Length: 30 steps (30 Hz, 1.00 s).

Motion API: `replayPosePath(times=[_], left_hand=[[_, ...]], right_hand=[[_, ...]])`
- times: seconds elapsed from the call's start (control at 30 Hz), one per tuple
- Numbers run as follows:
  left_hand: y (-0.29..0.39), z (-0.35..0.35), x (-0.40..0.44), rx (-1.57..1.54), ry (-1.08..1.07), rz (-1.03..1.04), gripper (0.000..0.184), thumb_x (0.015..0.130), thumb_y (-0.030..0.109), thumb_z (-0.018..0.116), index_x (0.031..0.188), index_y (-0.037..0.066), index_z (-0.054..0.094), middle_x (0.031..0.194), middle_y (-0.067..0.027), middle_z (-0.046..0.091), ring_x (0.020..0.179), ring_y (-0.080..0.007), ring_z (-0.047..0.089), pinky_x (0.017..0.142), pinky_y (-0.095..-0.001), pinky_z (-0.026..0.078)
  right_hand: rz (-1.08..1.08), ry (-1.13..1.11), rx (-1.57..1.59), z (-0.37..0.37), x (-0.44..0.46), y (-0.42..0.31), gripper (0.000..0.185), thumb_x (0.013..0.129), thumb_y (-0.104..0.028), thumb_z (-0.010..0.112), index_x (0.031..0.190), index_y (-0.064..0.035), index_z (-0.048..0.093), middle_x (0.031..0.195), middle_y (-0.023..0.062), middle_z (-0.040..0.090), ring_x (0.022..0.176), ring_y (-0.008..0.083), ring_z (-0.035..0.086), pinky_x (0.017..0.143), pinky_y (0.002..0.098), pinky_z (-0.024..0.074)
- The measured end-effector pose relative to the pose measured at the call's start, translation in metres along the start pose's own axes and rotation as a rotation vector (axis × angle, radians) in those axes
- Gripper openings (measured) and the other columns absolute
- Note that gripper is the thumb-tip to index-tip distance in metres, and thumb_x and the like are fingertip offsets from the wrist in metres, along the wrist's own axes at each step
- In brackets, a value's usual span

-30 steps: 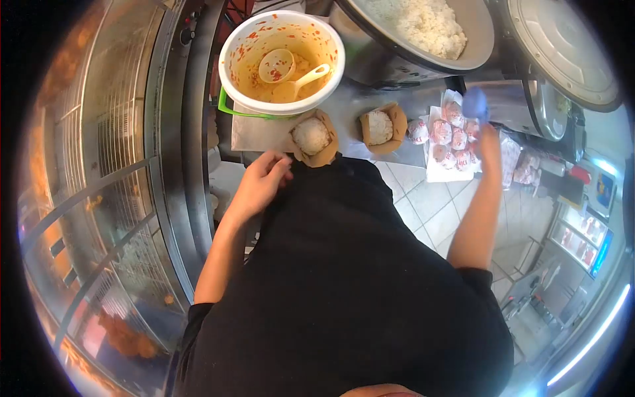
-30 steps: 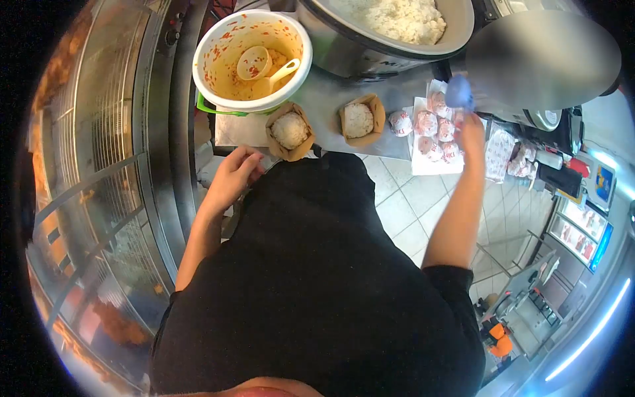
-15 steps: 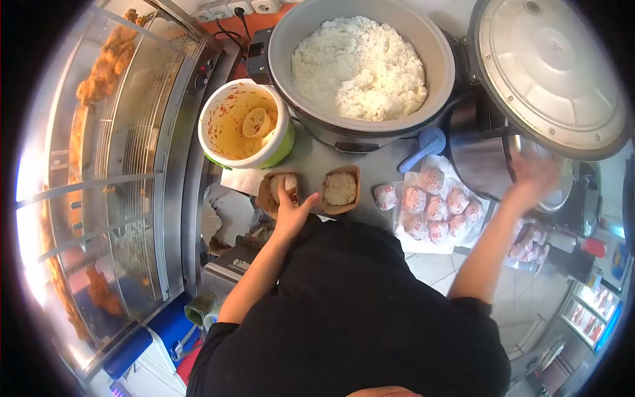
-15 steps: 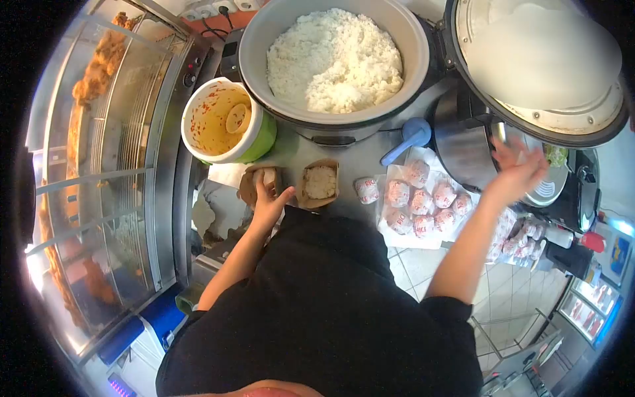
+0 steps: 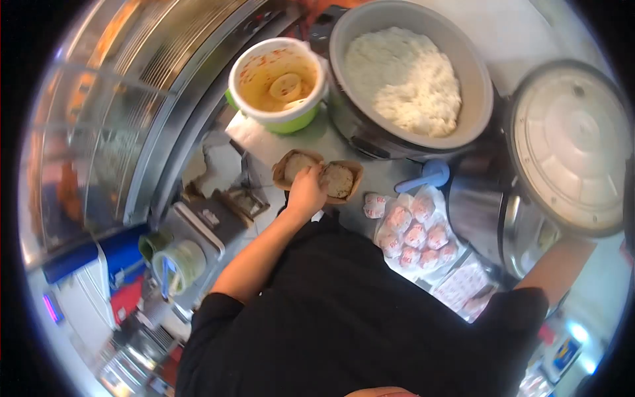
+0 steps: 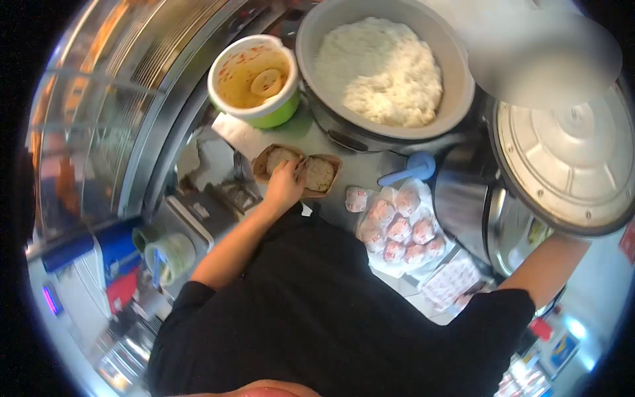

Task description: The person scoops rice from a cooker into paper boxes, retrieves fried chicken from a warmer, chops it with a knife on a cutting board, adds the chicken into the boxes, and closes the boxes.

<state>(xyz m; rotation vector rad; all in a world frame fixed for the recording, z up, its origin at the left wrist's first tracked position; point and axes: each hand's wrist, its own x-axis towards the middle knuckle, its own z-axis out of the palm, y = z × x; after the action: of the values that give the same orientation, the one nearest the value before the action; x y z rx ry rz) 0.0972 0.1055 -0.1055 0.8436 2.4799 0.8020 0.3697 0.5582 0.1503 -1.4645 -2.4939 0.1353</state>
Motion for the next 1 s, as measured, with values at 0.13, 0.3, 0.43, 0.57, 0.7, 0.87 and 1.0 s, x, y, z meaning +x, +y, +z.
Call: replayPosePath(times=[0.13, 0.3, 0.43, 0.57, 0.7, 0.87, 1.0], left_hand=[[0.011, 0.0, -0.001, 0.017, -0.06, 0.004, 0.04, 0.079, 0.01, 0.061, 0.118, 0.0, 0.056, 0.108, -0.0221, 0.059, 0.105, -0.0383, 0.057, 0.089, -0.0434, 0.047], [0.028, -0.012, 0.011, 0.381, -0.167, -0.043, 0.033, 0.081, 0.02, 0.06, 0.108, 0.002, 0.059, 0.101, -0.0206, 0.064, 0.091, -0.0361, 0.064, 0.08, -0.0446, 0.051], [0.024, -0.01, 0.018, 0.513, -0.318, -0.07, 0.026, 0.08, 0.015, 0.056, 0.103, 0.004, 0.062, 0.097, -0.0201, 0.066, 0.088, -0.0362, 0.066, 0.076, -0.0446, 0.053], [0.02, -0.009, 0.013, 0.496, -0.278, -0.078, 0.026, 0.084, 0.02, 0.054, 0.102, 0.005, 0.065, 0.099, -0.0192, 0.066, 0.088, -0.0356, 0.066, 0.075, -0.0449, 0.053], [0.024, -0.015, 0.014, 0.487, -0.32, -0.123, 0.029, 0.088, 0.028, 0.053, 0.098, 0.005, 0.067, 0.096, -0.0186, 0.067, 0.086, -0.0346, 0.067, 0.074, -0.0445, 0.052], [0.009, -0.003, 0.02, 0.504, -0.326, -0.048, 0.034, 0.091, 0.035, 0.05, 0.089, 0.007, 0.07, 0.083, -0.0164, 0.069, 0.078, -0.0335, 0.067, 0.071, -0.0445, 0.053], [0.006, -0.015, 0.014, 0.556, -0.308, 0.017, 0.034, 0.09, 0.035, 0.05, 0.086, 0.008, 0.07, 0.081, -0.0156, 0.069, 0.075, -0.0338, 0.067, 0.069, -0.0456, 0.052]], right_hand=[[-0.26, -0.09, 0.066, -0.012, 0.039, -0.095, 0.028, 0.09, -0.026, 0.049, 0.097, 0.0001, 0.057, 0.099, 0.0188, 0.062, 0.085, 0.0285, 0.06, 0.08, 0.0435, 0.0494], [-0.595, -0.209, 0.132, -0.002, 0.08, -0.266, 0.031, 0.092, -0.026, 0.048, 0.102, 0.0005, 0.059, 0.101, 0.0201, 0.064, 0.087, 0.0301, 0.063, 0.079, 0.044, 0.0505], [-0.704, -0.233, 0.236, 0.056, 0.081, -0.369, 0.033, 0.094, -0.027, 0.047, 0.105, 0.0009, 0.061, 0.103, 0.0211, 0.066, 0.089, 0.0314, 0.065, 0.078, 0.0443, 0.0514], [-0.698, -0.018, 0.165, 0.135, 0.046, -0.388, 0.056, 0.093, -0.052, 0.039, 0.101, -0.0052, 0.068, 0.099, 0.02, 0.068, 0.096, 0.031, 0.066, 0.086, 0.0441, 0.0495], [-0.725, -0.221, 0.134, 0.132, 0.059, -0.389, 0.06, 0.094, -0.057, 0.036, 0.101, -0.0064, 0.068, 0.1, 0.0194, 0.068, 0.094, 0.0333, 0.066, 0.083, 0.0448, 0.0507], [-0.659, -0.128, 0.086, 0.14, 0.045, -0.391, 0.052, 0.093, -0.052, 0.045, 0.113, -0.0089, 0.064, 0.104, 0.019, 0.066, 0.098, 0.0354, 0.063, 0.085, 0.046, 0.0494], [-0.664, -0.189, 0.047, 0.135, 0.046, -0.391, 0.064, 0.094, -0.059, 0.035, 0.112, -0.0026, 0.058, 0.103, 0.0221, 0.065, 0.097, 0.0383, 0.062, 0.085, 0.047, 0.0481]])
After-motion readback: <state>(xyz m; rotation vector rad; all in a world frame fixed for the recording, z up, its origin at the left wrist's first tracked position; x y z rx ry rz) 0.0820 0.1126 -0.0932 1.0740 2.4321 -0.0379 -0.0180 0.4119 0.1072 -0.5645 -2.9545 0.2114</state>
